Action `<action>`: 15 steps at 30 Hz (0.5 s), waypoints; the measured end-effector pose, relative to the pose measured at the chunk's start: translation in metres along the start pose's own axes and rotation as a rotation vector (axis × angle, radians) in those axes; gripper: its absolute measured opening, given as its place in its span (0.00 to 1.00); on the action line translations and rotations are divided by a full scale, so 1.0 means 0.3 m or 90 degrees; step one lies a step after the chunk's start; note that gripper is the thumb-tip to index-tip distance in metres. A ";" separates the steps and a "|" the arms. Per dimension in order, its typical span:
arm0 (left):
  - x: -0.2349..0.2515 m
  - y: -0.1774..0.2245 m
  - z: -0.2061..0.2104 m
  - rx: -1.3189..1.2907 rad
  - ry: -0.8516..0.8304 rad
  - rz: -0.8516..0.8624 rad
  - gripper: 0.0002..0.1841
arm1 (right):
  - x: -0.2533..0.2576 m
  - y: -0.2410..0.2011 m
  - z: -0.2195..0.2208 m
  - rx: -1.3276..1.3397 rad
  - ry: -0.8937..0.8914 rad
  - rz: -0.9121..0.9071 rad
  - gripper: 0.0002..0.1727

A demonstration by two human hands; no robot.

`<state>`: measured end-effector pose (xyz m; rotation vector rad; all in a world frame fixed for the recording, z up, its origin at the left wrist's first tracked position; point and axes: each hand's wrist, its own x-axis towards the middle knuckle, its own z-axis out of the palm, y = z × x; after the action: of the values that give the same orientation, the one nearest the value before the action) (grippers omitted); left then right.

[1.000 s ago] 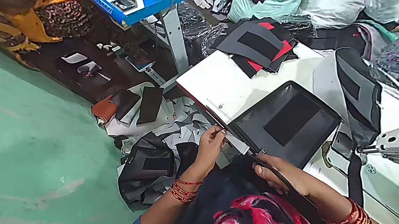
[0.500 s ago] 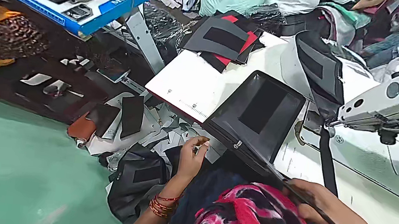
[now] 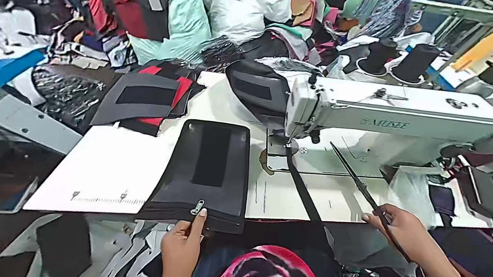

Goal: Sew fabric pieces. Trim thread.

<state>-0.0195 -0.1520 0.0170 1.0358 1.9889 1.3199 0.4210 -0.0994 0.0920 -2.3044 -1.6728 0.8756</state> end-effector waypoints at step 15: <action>0.247 0.555 -0.479 0.497 -0.088 0.581 0.25 | 0.044 -0.324 -0.035 -0.002 0.250 -0.423 0.30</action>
<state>-0.1208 -0.1269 0.2243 2.5276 2.0037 0.7350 0.3501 -0.0502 0.1400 -1.5832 -2.0225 0.2594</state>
